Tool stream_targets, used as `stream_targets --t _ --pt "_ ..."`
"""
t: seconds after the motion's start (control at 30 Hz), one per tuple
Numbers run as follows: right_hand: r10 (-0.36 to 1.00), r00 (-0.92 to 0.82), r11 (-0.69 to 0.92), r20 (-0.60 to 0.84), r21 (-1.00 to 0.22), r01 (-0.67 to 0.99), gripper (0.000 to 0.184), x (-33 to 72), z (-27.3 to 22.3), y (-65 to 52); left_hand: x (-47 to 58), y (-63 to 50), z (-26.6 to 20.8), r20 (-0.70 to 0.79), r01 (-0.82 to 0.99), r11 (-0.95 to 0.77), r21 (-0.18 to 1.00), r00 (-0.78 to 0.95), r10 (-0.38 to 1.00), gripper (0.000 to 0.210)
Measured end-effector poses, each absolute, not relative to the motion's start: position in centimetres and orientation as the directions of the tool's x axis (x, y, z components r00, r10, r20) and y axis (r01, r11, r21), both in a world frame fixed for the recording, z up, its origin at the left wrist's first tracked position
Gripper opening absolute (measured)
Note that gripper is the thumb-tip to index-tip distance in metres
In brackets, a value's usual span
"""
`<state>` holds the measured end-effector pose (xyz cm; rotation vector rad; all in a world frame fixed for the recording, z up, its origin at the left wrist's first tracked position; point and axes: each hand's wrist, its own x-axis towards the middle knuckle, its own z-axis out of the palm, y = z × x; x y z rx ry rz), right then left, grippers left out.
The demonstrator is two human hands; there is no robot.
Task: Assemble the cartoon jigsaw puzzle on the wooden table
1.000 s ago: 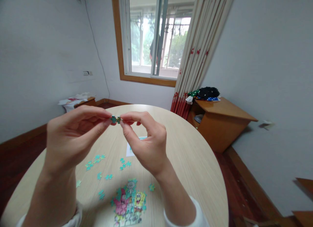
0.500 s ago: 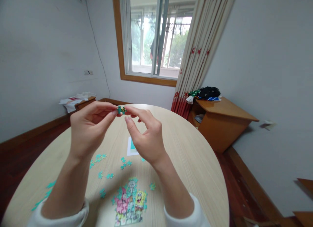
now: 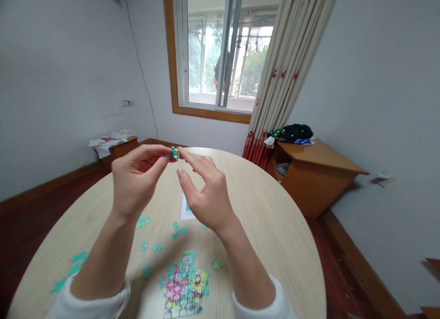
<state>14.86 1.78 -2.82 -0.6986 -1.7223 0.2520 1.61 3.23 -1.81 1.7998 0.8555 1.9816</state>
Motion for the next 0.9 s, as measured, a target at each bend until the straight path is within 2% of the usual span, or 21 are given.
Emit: stream_targets --t 0.3,0.9 --pt "0.563 -0.135 0.804 0.816 -0.502 0.319 0.037 14.9 -2.7 1.7 1.69 3.04 -1.69 0.773 0.124 -0.763 0.634 -0.135 0.62 0.016" --pt "0.575 -0.114 0.798 0.81 -0.525 0.297 0.038 14.88 -2.84 1.73 1.69 3.16 -1.71 0.789 0.14 -0.777 0.613 -0.143 0.597 0.011"
